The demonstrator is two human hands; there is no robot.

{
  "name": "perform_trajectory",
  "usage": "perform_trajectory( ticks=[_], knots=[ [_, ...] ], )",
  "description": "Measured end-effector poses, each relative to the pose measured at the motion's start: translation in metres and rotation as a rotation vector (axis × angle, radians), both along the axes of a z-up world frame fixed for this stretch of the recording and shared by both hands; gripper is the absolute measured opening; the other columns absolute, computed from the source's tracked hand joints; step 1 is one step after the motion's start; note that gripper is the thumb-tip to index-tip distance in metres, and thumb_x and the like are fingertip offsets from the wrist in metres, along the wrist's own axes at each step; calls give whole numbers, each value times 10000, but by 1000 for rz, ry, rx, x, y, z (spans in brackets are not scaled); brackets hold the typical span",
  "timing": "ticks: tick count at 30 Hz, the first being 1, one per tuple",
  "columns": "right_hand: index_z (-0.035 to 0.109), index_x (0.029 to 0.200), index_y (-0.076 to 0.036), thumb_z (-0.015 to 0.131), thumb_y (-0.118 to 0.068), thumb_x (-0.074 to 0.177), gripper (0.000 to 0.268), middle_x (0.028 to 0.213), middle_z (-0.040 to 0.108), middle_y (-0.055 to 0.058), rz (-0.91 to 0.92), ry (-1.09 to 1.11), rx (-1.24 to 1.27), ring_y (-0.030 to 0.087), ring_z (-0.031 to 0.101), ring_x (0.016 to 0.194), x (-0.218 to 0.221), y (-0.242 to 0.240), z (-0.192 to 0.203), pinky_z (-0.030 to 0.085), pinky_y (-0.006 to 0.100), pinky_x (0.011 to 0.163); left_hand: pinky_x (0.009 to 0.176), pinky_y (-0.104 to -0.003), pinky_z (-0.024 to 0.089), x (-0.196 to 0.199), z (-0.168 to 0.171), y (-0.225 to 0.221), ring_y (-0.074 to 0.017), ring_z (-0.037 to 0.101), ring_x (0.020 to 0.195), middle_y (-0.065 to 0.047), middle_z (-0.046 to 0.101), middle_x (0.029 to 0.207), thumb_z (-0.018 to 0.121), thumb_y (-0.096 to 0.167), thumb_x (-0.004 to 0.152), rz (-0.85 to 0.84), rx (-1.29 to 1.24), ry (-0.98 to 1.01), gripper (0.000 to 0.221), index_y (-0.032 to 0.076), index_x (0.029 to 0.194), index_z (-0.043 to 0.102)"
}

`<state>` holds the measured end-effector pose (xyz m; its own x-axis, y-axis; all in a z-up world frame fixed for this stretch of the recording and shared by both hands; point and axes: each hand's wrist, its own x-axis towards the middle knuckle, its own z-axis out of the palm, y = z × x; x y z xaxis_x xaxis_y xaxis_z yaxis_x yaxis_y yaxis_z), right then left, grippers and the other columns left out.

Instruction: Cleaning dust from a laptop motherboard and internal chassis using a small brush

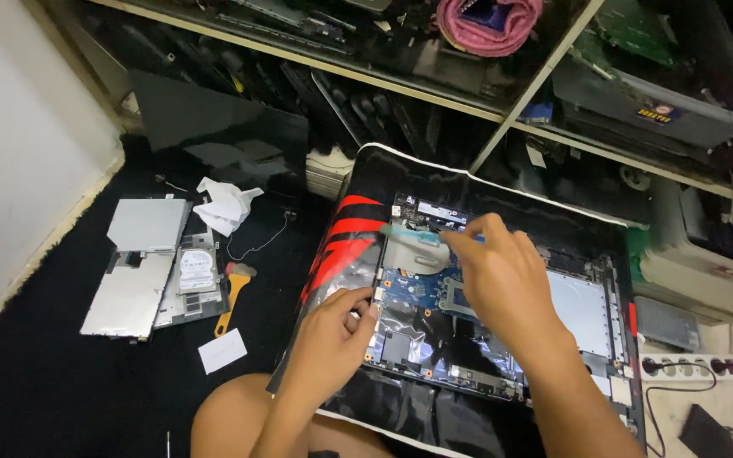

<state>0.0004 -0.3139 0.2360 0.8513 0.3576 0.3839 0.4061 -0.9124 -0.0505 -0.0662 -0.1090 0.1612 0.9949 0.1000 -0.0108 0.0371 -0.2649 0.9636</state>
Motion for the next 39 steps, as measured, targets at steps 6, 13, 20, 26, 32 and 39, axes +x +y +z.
perform_trajectory(
  ticks=[6,13,20,26,32,39],
  knots=[
    [806,1080,-190,643,-29,814,351,1050,663,26,76,129,-85,252,572,661,4,-5,22,508,367,721,460,-234,453,0,-1,1,-86,529,491,13,695,738,713,117,850,-1,-36,-14,256,31,1085,762],
    [791,1134,-128,650,-35,860,322,1035,672,76,30,-6,-56,278,577,676,18,0,5,520,382,656,469,-236,464,0,2,2,-92,546,498,6,717,799,698,147,857,-12,-15,-3,287,35,1114,761],
    [836,1056,-151,707,-78,849,254,1090,712,-5,-106,508,198,161,636,642,-5,-14,34,541,334,655,469,-244,463,1,-3,2,-91,525,477,8,712,819,688,133,859,-27,28,-48,268,29,1096,757],
    [824,1072,-118,723,-70,845,253,1011,727,54,-120,433,328,177,580,551,-11,-48,23,509,310,494,452,-238,453,1,2,1,-88,537,487,8,707,785,706,134,854,-8,0,-1,272,35,1101,764],
    [794,1148,-149,697,-113,902,267,1018,691,48,-324,299,220,228,681,772,-23,-73,0,564,386,757,442,-240,438,1,3,-1,-89,522,478,4,706,768,719,136,851,-4,20,37,275,52,1109,770],
    [819,1102,-179,700,-70,860,291,1004,706,12,-231,381,289,176,635,664,-42,-96,-7,520,312,617,452,-223,474,2,-2,-3,-91,565,519,-17,740,839,720,138,852,6,5,61,313,30,1143,760]
  ],
)
